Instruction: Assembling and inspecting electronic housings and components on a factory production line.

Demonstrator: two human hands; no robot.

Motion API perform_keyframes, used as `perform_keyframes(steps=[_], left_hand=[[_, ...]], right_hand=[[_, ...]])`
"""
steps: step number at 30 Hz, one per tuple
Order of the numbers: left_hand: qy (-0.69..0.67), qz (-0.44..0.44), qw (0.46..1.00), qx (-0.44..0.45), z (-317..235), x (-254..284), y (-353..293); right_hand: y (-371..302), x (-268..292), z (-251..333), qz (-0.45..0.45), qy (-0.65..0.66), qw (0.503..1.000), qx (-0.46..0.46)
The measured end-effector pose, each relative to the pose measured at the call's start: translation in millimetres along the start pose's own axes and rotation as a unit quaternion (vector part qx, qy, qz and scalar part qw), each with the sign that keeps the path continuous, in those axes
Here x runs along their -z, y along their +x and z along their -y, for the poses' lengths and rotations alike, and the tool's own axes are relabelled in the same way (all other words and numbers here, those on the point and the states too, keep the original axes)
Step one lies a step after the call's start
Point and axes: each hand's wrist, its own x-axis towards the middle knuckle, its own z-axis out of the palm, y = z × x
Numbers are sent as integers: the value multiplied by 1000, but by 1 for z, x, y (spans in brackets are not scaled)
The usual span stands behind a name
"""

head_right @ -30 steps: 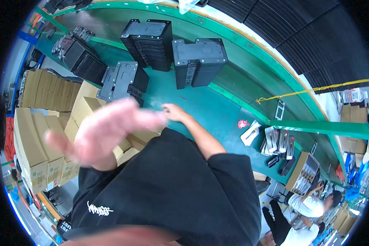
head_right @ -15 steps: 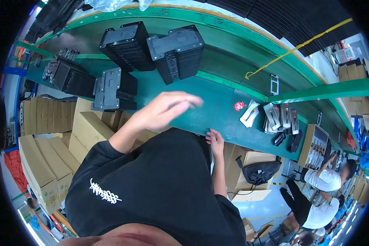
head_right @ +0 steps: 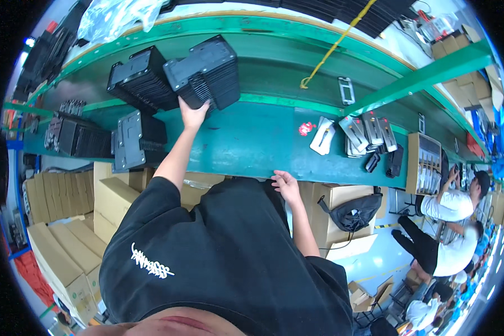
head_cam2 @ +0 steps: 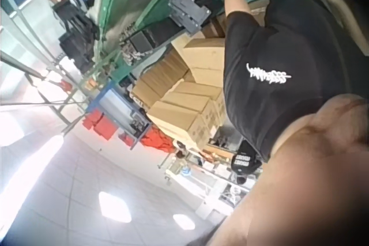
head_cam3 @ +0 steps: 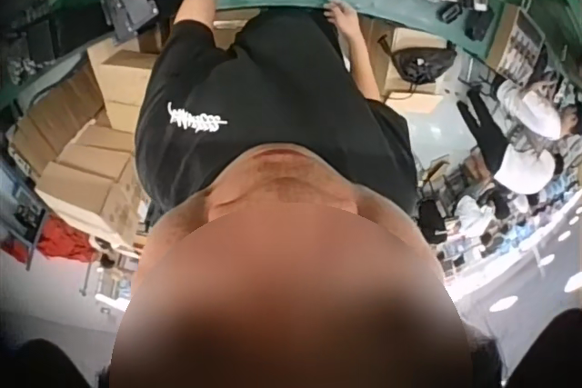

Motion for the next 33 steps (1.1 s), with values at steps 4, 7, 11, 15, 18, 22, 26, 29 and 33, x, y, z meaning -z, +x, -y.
perform_keyframes(steps=[4,7,11,15,18,22,26,29,33], left_hand=[[-60,49,997,-25,23,1,7],[-102,135,983,-77,24,24,18],[-121,230,965,-39,20,40,33],[-55,238,969,-36,18,44,29],[14,105,993,-48,-4,32,-13],[131,30,991,21,-19,19,-62],[145,-16,988,50,-34,19,-90],[115,-2,992,44,-39,30,-115],[160,-19,986,40,-48,45,-162]], right_hand=[[-10,6,-3,-7,20,1000,-1],[-23,12,-12,-21,26,999,-8],[-30,18,-25,-16,22,999,-28],[-30,10,-37,-3,27,999,-39],[-18,6,-30,2,34,999,-27],[-5,-3,-23,35,13,999,-10],[8,-2,-18,62,-17,998,-7],[20,11,-7,61,-11,998,-8],[46,44,9,36,-9,999,5]])
